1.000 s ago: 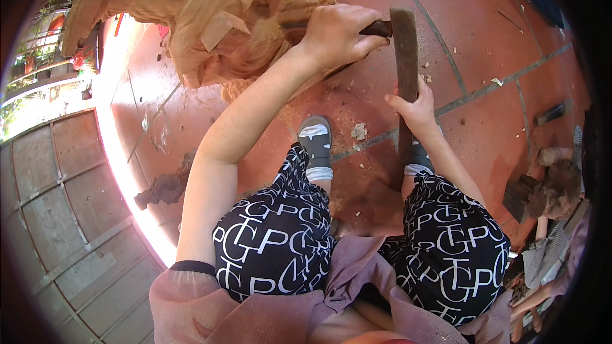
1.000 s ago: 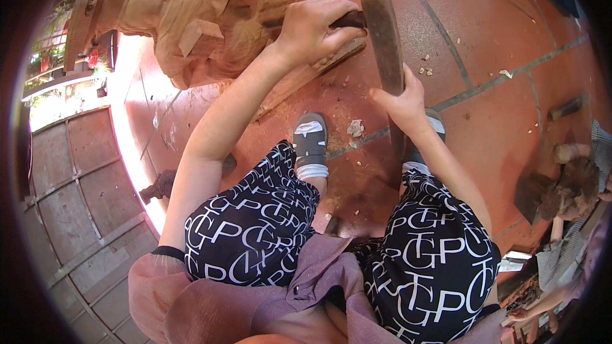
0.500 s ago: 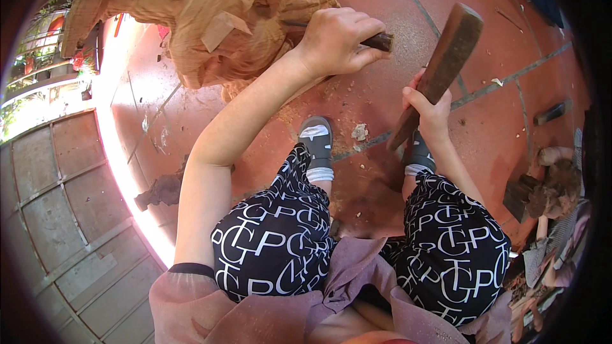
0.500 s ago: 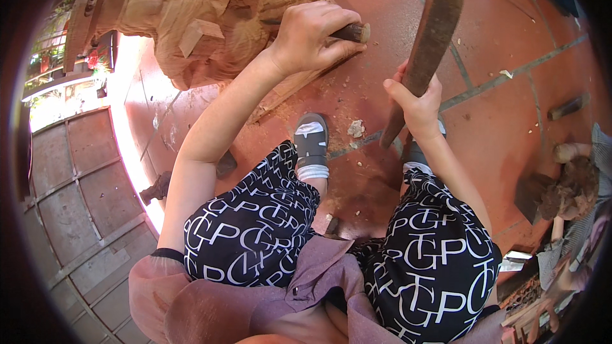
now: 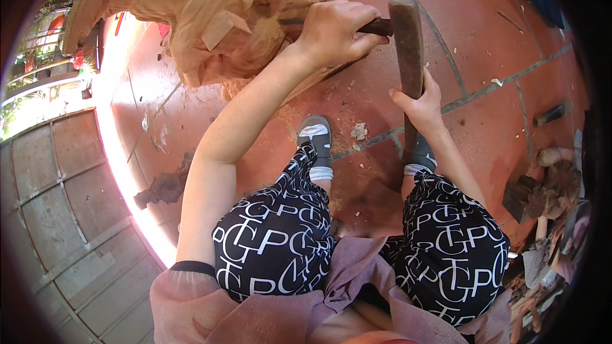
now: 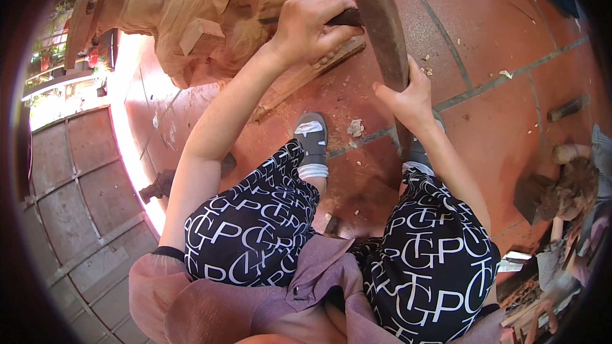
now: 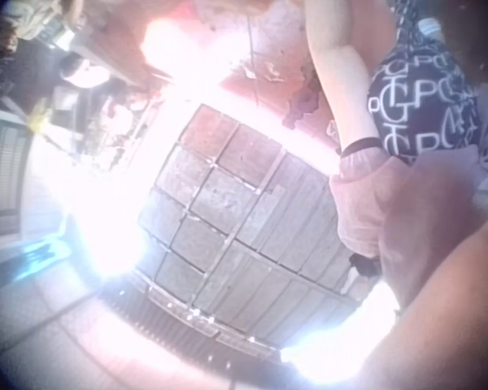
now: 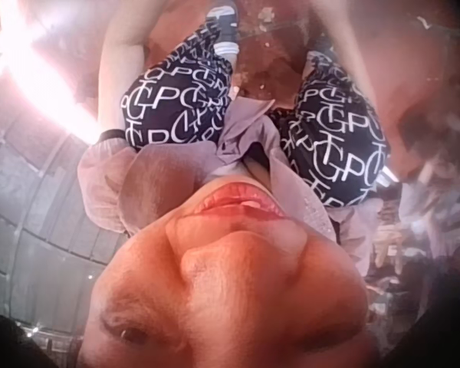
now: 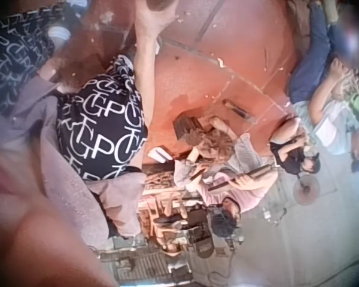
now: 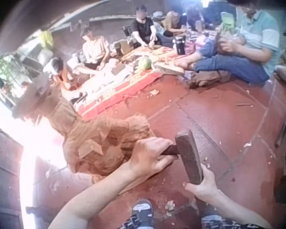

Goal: The person is sitting on the floor and carving a piece of wood using a chisel and a wooden mallet. They repeatedly strike the chisel to shape the wood, with wood shavings accumulating around the work area.

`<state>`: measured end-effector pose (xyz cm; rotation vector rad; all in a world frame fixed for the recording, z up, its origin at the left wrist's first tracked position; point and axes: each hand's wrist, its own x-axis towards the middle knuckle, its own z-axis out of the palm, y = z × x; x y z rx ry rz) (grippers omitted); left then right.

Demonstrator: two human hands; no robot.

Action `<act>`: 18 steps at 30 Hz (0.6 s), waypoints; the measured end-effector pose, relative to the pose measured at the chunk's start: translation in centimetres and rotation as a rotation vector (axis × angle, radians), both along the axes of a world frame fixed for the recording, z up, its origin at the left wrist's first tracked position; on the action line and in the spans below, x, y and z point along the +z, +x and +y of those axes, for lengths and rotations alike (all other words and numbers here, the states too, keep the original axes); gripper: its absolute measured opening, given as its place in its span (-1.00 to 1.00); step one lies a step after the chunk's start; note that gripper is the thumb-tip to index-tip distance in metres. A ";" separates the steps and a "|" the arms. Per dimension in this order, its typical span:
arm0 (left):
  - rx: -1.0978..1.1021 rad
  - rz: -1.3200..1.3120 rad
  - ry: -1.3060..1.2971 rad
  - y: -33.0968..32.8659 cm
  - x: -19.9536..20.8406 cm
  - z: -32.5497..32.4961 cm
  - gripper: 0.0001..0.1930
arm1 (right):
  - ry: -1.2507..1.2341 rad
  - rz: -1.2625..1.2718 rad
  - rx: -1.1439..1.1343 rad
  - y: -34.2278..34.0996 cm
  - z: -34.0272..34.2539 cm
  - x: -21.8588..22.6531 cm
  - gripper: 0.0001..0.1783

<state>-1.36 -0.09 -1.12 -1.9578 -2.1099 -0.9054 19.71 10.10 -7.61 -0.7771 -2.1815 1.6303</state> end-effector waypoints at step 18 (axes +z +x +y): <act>-0.068 -0.058 -0.023 3.1 0.3 0.2 -0.63 | -0.405 0.097 -0.110 1.5 0.5 -0.7 -0.67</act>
